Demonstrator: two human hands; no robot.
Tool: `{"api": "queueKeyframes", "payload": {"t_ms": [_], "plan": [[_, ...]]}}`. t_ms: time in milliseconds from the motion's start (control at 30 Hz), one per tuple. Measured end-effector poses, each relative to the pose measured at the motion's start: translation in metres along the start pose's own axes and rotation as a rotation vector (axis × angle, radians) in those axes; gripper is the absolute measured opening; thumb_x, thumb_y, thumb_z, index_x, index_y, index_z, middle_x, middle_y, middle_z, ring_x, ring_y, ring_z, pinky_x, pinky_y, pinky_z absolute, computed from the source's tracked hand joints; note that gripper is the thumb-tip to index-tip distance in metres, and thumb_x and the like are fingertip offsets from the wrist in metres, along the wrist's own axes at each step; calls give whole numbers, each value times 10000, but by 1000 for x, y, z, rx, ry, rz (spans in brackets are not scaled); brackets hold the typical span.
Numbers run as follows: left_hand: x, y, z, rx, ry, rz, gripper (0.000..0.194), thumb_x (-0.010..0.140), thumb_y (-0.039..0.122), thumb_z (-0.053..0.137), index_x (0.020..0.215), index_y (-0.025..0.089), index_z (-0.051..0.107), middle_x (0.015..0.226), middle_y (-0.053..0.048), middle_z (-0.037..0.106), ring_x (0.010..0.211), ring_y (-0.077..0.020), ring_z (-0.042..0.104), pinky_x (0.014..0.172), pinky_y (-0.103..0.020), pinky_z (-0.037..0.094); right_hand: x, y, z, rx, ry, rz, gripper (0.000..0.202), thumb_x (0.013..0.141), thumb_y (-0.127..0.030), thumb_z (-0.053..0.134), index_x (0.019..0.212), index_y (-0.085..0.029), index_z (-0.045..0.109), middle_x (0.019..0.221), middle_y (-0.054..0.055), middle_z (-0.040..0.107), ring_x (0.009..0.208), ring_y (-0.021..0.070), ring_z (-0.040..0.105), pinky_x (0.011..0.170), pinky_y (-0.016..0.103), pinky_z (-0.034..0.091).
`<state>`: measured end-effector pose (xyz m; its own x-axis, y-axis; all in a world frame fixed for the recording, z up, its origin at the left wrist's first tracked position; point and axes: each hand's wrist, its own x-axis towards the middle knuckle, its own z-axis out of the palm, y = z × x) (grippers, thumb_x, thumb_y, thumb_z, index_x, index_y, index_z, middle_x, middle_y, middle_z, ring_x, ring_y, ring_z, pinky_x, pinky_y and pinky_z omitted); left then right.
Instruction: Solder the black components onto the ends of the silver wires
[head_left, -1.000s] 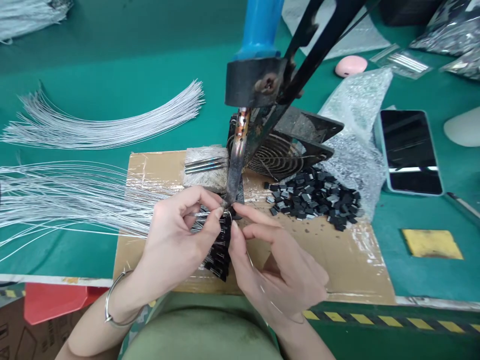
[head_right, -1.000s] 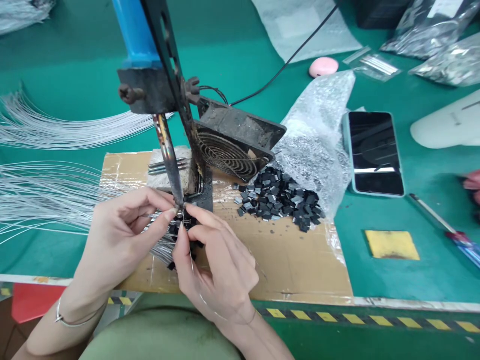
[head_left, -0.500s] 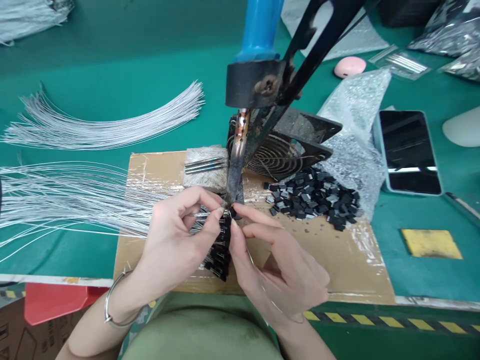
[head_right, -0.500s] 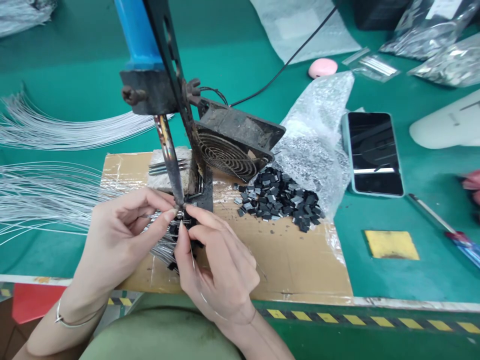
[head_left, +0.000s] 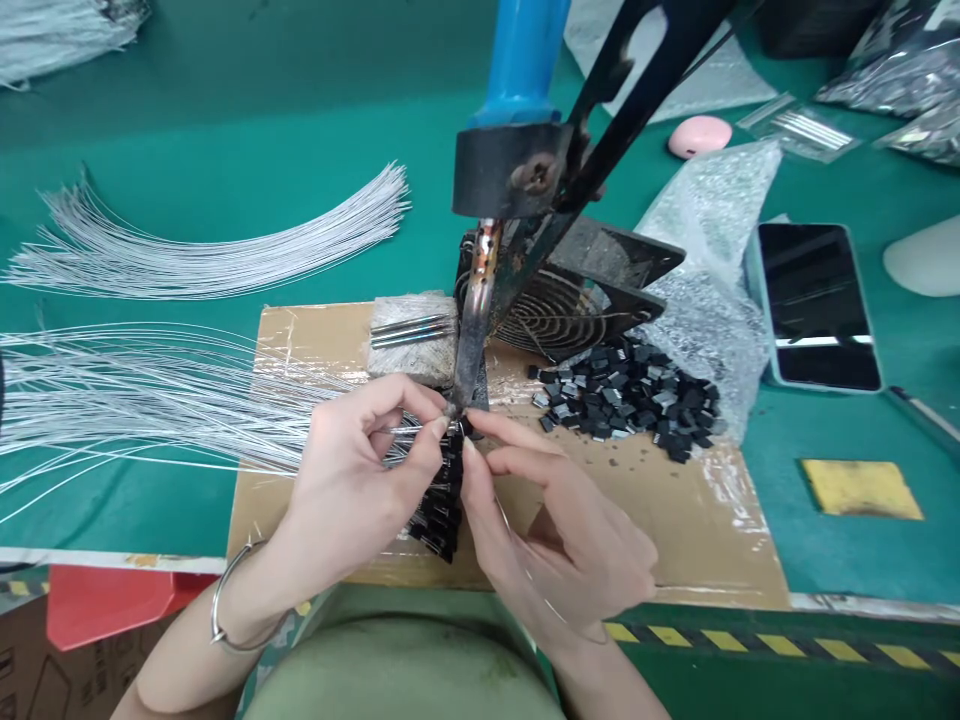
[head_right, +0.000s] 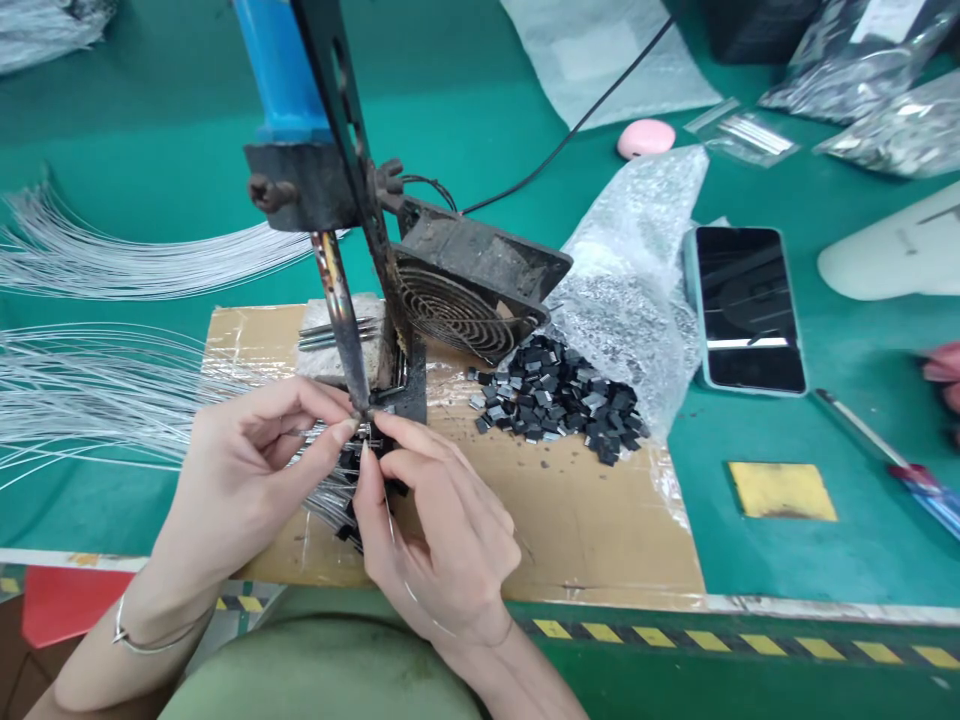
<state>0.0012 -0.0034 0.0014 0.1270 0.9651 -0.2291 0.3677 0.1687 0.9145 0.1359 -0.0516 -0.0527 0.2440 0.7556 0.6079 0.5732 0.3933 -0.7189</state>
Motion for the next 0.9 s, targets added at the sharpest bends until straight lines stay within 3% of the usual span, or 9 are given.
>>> {"api": "queueKeyframes", "payload": {"t_ms": [667, 900], "plan": [[-2, -3, -3, -3, -5, 16, 95, 871, 150, 686, 781, 181, 680, 854, -37, 734, 815, -181, 703, 648, -260, 505, 2, -3, 0, 16, 8, -8, 233, 814, 13, 799, 908, -180, 707, 900, 77, 850, 758, 197, 837, 767, 260, 708], [1, -4, -2, 6, -11, -26, 80, 835, 164, 711, 764, 179, 678, 838, -41, 741, 751, -168, 675, 600, -256, 471, -6, -1, -3, 118, -56, 190, 214, 866, -26, 759, 928, -222, 700, 1004, 58, 851, 891, 201, 838, 781, 275, 682]]}}
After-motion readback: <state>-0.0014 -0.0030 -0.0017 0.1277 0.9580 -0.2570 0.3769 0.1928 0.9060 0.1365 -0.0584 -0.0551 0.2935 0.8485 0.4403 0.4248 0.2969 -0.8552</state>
